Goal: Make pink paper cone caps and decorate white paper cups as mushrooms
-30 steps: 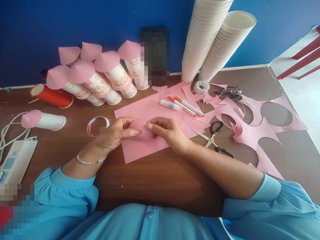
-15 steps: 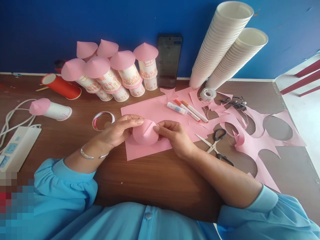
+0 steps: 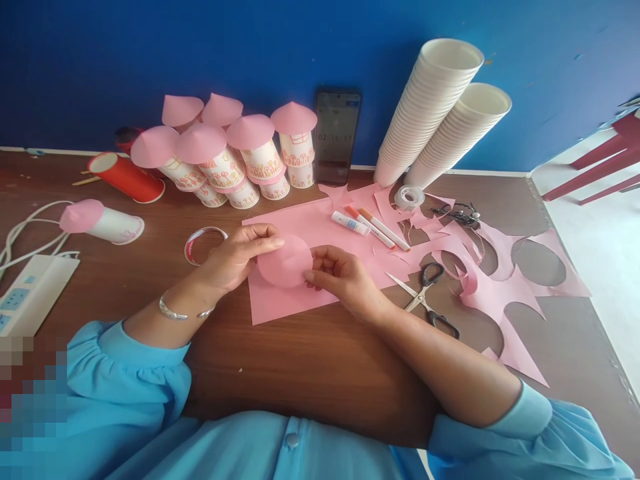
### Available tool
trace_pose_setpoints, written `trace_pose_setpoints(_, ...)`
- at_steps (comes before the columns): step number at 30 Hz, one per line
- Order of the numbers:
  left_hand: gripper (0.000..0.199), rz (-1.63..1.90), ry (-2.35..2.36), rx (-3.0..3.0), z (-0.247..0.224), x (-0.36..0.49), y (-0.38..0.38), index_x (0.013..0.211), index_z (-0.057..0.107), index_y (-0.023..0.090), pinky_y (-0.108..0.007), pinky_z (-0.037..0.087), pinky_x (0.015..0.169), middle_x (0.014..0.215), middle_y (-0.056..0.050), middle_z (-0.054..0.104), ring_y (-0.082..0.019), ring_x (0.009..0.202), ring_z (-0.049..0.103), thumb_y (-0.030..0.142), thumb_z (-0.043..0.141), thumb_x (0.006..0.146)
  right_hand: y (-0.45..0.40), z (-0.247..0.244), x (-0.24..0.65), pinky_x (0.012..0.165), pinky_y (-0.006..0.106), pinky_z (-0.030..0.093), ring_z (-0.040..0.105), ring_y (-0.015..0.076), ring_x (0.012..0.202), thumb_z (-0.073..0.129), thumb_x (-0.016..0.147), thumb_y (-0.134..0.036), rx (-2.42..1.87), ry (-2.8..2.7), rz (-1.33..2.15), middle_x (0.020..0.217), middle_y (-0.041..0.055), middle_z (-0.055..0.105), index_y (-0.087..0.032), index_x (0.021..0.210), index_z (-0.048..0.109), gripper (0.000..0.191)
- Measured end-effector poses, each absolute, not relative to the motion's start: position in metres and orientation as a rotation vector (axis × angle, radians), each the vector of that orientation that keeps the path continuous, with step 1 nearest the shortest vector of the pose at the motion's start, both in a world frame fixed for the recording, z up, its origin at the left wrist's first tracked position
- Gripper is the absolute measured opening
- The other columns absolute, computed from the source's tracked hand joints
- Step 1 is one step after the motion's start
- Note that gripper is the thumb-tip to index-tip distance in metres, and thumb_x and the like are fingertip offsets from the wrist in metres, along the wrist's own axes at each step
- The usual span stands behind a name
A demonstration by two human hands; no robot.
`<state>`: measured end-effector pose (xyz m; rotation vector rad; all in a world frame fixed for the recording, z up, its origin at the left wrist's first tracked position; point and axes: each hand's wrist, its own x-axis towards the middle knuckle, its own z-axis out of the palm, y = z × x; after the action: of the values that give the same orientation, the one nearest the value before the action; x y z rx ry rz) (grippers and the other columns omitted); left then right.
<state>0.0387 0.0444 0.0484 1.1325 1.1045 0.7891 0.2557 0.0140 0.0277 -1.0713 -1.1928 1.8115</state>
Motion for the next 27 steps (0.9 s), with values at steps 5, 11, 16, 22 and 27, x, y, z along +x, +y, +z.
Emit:
trace_pose_setpoints(5, 0.035, 0.721, 1.177, 1.405, 0.046, 0.036, 0.047, 0.07, 0.058, 0.017, -0.026, 0.035, 0.066, 0.069, 0.003, 0.052, -0.012, 0.068, 0.043, 0.047, 0.069, 0.083, -0.006, 0.039, 0.272, 0.062, 0.028, 0.05, 0.064, 0.015, 0.064, 0.072, 0.089, -0.038, -1.247, -1.689, 1.908, 0.072, 0.0016, 0.072, -0.017, 0.093, 0.072, 0.022)
trace_pose_setpoints(11, 0.028, 0.517, 1.304, 1.849, 0.031, 0.036, 0.047, 0.073, 0.06, 0.019, -0.027, 0.036, 0.066, 0.07, 0.003, 0.058, -0.014, 0.069, 0.05, 0.041, 0.063, 0.089, -0.037, 0.046, 0.29, 0.071, 0.034, 0.056, 0.074, 0.0222, 0.081, 0.056, 0.101, -0.025, -1.187, -2.413, 0.956, 0.092, 0.009, 0.081, -0.017, 0.107, 0.077, 0.024)
trace_pose_setpoints(16, 0.023, 0.45, 1.331, 1.967, 0.027, 0.037, 0.045, 0.084, 0.066, 0.019, -0.027, 0.041, 0.066, 0.077, 0.001, 0.068, -0.015, 0.069, 0.056, 0.04, 0.062, 0.091, -0.031, 0.023, 0.278, 0.106, 0.047, 0.053, 0.062, 0.0324, 0.134, 0.056, 0.105, -0.031, -0.933, -2.625, 0.129, 0.144, 0.0182, 0.067, -0.011, 0.137, 0.066, 0.039)
trace_pose_setpoints(22, 0.033, 0.522, 1.471, 2.297, 0.018, 0.03, 0.043, 0.122, 0.063, 0.019, -0.039, 0.055, 0.09, 0.107, -0.009, 0.075, -0.025, 0.098, 0.07, 0.023, 0.067, 0.09, -0.029, -0.002, 0.261, 0.105, 0.049, 0.054, 0.062, 0.0339, 0.132, 0.065, 0.099, -0.044, -0.89, -2.736, 0.065, 0.143, 0.0264, 0.065, -0.003, 0.136, 0.064, 0.055)
trace_pose_setpoints(27, 0.033, 0.582, 1.213, 2.664, 0.014, 0.03, 0.024, 0.131, 0.066, 0.022, -0.048, 0.05, 0.112, 0.136, -0.013, 0.069, -0.028, 0.128, 0.064, 0.021, 0.053, 0.101, -0.031, 0.012, 0.261, 0.101, 0.048, 0.055, 0.063, 0.0344, 0.13, 0.069, 0.097, -0.038, -0.912, -2.777, 0.184, 0.142, 0.0258, 0.065, -0.005, 0.133, 0.066, 0.049)
